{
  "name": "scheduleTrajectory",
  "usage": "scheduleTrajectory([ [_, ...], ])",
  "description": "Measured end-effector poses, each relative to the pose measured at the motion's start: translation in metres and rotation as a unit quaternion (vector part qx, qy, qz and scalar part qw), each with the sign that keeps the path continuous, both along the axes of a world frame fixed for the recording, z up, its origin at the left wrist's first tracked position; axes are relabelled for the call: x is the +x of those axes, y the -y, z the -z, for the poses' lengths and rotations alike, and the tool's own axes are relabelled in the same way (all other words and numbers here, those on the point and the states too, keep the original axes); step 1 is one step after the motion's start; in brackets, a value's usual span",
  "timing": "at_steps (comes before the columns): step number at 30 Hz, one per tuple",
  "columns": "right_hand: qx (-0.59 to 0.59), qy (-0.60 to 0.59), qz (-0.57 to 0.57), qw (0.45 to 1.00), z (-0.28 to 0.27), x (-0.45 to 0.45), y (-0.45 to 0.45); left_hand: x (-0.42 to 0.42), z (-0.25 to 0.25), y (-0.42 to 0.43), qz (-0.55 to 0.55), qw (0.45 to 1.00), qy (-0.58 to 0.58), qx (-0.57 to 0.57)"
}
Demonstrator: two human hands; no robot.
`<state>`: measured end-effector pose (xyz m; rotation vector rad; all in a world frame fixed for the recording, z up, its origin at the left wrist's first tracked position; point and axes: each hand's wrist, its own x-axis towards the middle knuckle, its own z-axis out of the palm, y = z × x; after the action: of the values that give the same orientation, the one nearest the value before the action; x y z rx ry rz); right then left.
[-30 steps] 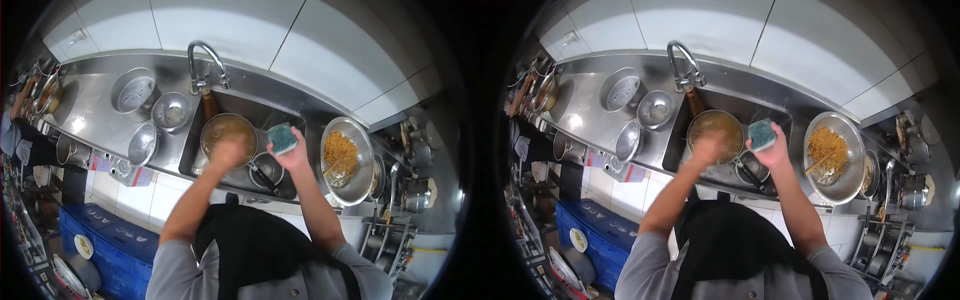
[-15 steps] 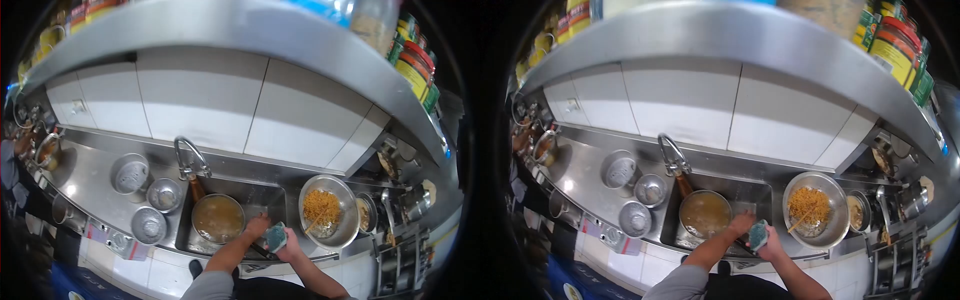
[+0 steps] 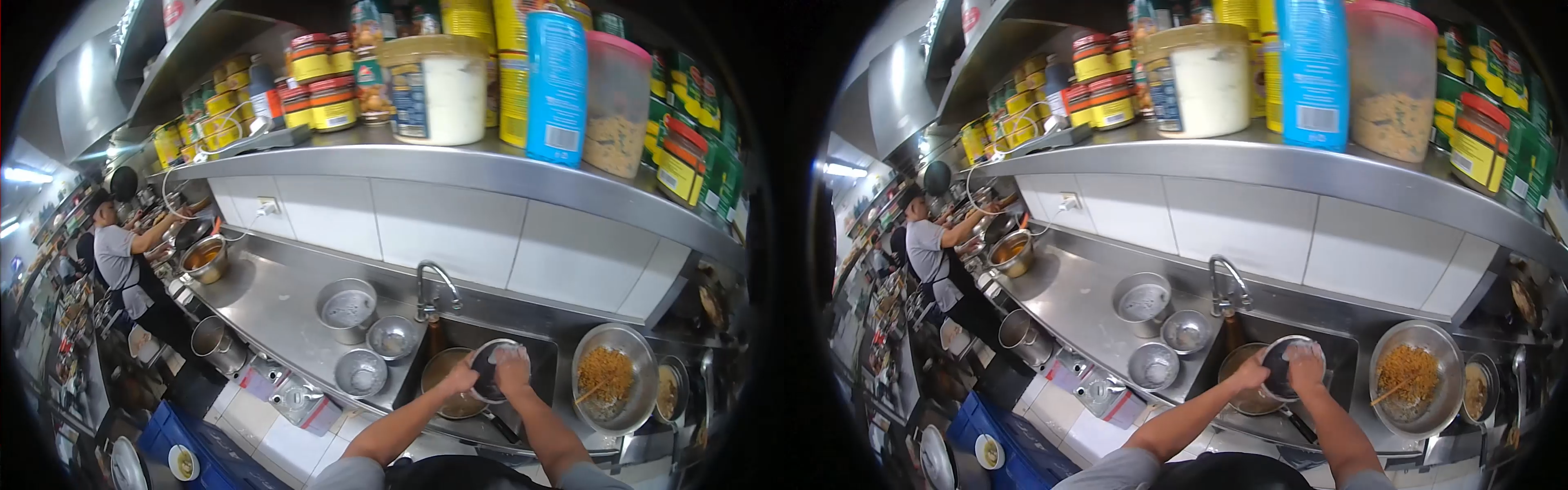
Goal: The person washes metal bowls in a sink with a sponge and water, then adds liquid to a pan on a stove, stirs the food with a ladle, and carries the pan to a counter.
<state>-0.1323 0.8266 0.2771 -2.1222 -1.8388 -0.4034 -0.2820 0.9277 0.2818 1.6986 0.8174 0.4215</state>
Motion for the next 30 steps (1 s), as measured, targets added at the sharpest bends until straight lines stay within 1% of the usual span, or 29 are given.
scheduleTrajectory([
  [1, 0.062, -0.041, -0.02, 0.997, 0.009, -0.009, -0.015, -0.004, -0.014, 0.002, 0.018, 0.999, 0.004, -0.046],
  [2, 0.096, -0.077, -0.026, 0.992, 0.018, -0.017, -0.027, -0.006, -0.022, 0.002, 0.04, 0.995, 0.008, -0.092],
  [3, 0.053, -0.168, -0.03, 0.984, 0.024, -0.03, -0.035, -0.001, 0.009, -0.019, 0.05, 0.989, 0.122, -0.063],
  [4, 0.009, -0.257, -0.032, 0.966, 0.031, -0.038, -0.04, 0.004, 0.042, -0.04, 0.062, 0.97, 0.234, -0.034],
  [5, -0.105, -0.297, -0.111, 0.943, 0.02, -0.033, -0.038, -0.005, 0.031, -0.047, 0.06, 0.952, 0.268, -0.137],
  [6, -0.103, -0.302, -0.102, 0.942, 0.011, -0.025, -0.041, -0.015, 0.026, -0.052, 0.042, 0.961, 0.23, -0.15],
  [7, -0.15, -0.179, -0.084, 0.969, 0.002, -0.016, -0.044, -0.017, 0.03, -0.053, 0.023, 0.964, 0.21, -0.164],
  [9, -0.125, -0.042, -0.078, 0.988, -0.009, -0.01, -0.05, -0.018, 0.027, -0.046, 0.016, 0.983, 0.178, -0.046],
  [10, -0.052, -0.026, -0.087, 0.995, -0.01, -0.02, -0.057, -0.02, 0.007, -0.044, 0.033, 0.981, 0.171, 0.087],
  [11, 0.085, -0.147, -0.082, 0.982, -0.01, -0.041, -0.058, -0.019, -0.016, -0.044, 0.027, 0.981, 0.161, 0.105],
  [12, 0.063, -0.199, -0.064, 0.976, 0.022, -0.041, -0.066, -0.021, -0.025, -0.051, 0.026, 0.982, 0.122, 0.145],
  [13, -0.028, -0.23, -0.056, 0.971, 0.017, -0.048, -0.056, -0.02, -0.02, -0.06, 0.034, 0.964, 0.196, 0.178],
  [14, -0.201, -0.164, -0.07, 0.963, 0.004, -0.036, -0.051, -0.029, -0.026, -0.059, 0.032, 0.979, 0.174, 0.1],
  [15, -0.165, -0.165, 0.012, 0.972, 0.004, -0.023, -0.046, -0.029, -0.004, -0.063, 0.015, 0.982, 0.181, 0.053],
  [16, -0.126, -0.112, 0.032, 0.985, -0.014, -0.016, -0.038, -0.027, 0.02, -0.065, -0.006, 0.982, 0.186, 0.012],
  [17, -0.086, -0.061, 0.056, 0.993, -0.032, -0.009, -0.03, -0.028, 0.03, -0.062, 0.013, 0.985, 0.174, 0.006],
  [18, -0.043, 0.047, 0.015, 0.998, -0.071, -0.009, -0.019, -0.03, 0.036, -0.061, -0.056, 0.966, 0.205, -0.143],
  [19, -0.041, 0.047, 0.023, 0.998, -0.074, 0.0, -0.02, -0.027, 0.036, -0.059, -0.13, 0.919, 0.235, -0.288],
  [20, 0.028, -0.221, 0.046, 0.974, -0.08, 0.011, -0.022, -0.021, 0.035, -0.055, -0.126, 0.919, 0.24, -0.287],
  [21, 0.094, -0.474, 0.062, 0.873, -0.082, 0.018, -0.024, -0.018, 0.031, -0.049, -0.076, 0.927, 0.204, -0.304],
  [22, 0.098, -0.476, 0.064, 0.872, -0.077, 0.018, -0.028, -0.016, 0.028, -0.042, -0.025, 0.933, 0.163, -0.319],
  [23, 0.105, -0.595, -0.006, 0.797, -0.072, 0.016, -0.036, -0.006, 0.024, -0.036, -0.005, 0.939, 0.136, -0.315],
  [24, 0.108, -0.698, -0.077, 0.703, -0.063, 0.019, -0.041, 0.004, 0.031, -0.031, -0.003, 0.94, 0.135, -0.312],
  [25, 0.11, -0.698, -0.079, 0.703, -0.043, 0.026, -0.045, 0.014, 0.046, -0.029, 0.054, 0.937, 0.133, -0.318],
  [26, 0.011, -0.801, -0.06, 0.596, -0.019, 0.035, -0.054, 0.024, 0.054, -0.028, 0.111, 0.932, 0.131, -0.32],
  [27, -0.042, -0.842, -0.058, 0.535, -0.014, 0.035, -0.057, 0.031, 0.052, -0.026, 0.109, 0.934, 0.135, -0.314],
  [28, -0.095, -0.874, -0.049, 0.474, -0.014, 0.032, -0.059, 0.036, 0.051, -0.025, 0.11, 0.905, 0.184, -0.368],
  [30, 0.056, -0.831, -0.015, 0.554, -0.011, 0.007, -0.049, 0.045, 0.052, -0.022, 0.11, 0.828, 0.284, -0.471],
])
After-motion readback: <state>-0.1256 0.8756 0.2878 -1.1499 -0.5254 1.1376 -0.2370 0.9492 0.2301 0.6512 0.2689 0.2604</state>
